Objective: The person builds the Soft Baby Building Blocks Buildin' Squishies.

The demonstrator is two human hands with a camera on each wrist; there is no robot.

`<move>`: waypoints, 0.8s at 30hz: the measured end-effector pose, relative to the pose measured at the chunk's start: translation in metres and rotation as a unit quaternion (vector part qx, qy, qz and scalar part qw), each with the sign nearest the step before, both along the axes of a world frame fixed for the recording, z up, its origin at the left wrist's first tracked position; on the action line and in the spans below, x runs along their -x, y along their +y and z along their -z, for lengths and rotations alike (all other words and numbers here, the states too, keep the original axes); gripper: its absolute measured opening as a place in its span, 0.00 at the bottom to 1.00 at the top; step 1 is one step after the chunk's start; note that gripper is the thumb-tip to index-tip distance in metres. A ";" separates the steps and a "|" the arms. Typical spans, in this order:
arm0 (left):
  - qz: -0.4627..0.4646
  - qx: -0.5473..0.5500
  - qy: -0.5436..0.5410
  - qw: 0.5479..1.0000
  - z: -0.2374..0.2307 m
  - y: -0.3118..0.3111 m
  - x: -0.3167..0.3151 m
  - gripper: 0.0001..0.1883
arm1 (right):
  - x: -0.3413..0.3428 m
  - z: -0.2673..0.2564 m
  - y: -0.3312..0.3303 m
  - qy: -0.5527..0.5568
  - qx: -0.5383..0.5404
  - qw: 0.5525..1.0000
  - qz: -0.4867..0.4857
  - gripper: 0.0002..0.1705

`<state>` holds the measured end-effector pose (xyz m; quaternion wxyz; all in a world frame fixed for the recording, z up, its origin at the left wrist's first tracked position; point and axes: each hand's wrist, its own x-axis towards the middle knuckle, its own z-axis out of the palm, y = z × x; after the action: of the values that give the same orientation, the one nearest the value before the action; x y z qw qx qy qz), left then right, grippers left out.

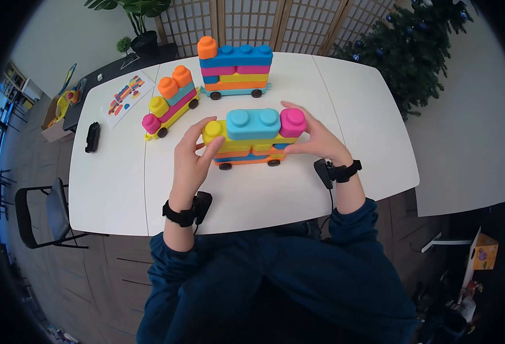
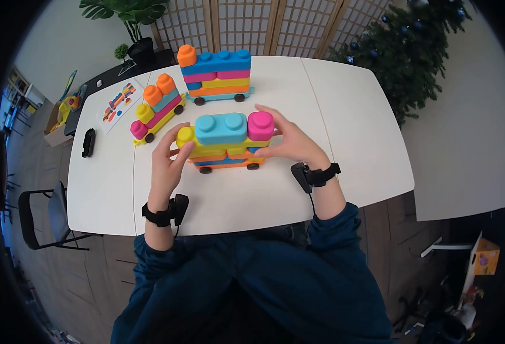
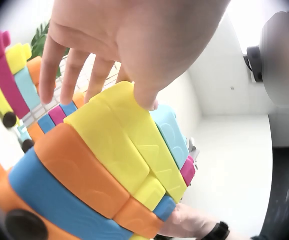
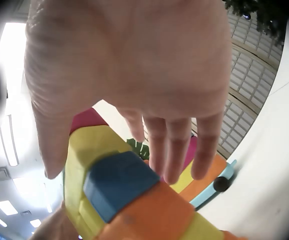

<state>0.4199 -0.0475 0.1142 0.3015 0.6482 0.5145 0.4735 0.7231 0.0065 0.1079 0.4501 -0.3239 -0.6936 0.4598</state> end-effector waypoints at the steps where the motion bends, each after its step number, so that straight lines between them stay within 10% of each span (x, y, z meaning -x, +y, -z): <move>1: -0.036 -0.066 0.104 0.992 0.000 -0.001 0.001 0.24 | -0.004 0.010 0.005 -0.121 0.023 0.992 -0.015 0.38; 5: -0.086 -0.001 0.158 0.984 -0.004 -0.018 -0.004 0.31 | -0.002 0.017 0.010 -0.326 0.141 0.933 -0.057 0.38; 12: -0.072 0.031 0.100 0.992 -0.004 -0.016 -0.029 0.35 | -0.010 0.044 0.011 -0.232 0.153 0.958 -0.075 0.36; 24: 0.134 -0.059 0.027 0.989 -0.002 0.142 -0.147 0.35 | -0.107 0.055 0.034 -0.232 0.088 0.948 0.201 0.32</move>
<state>0.5674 0.0941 0.1165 0.3097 0.7403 0.4024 0.4407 0.8297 0.0402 0.0529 0.3295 -0.5929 -0.6562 0.3307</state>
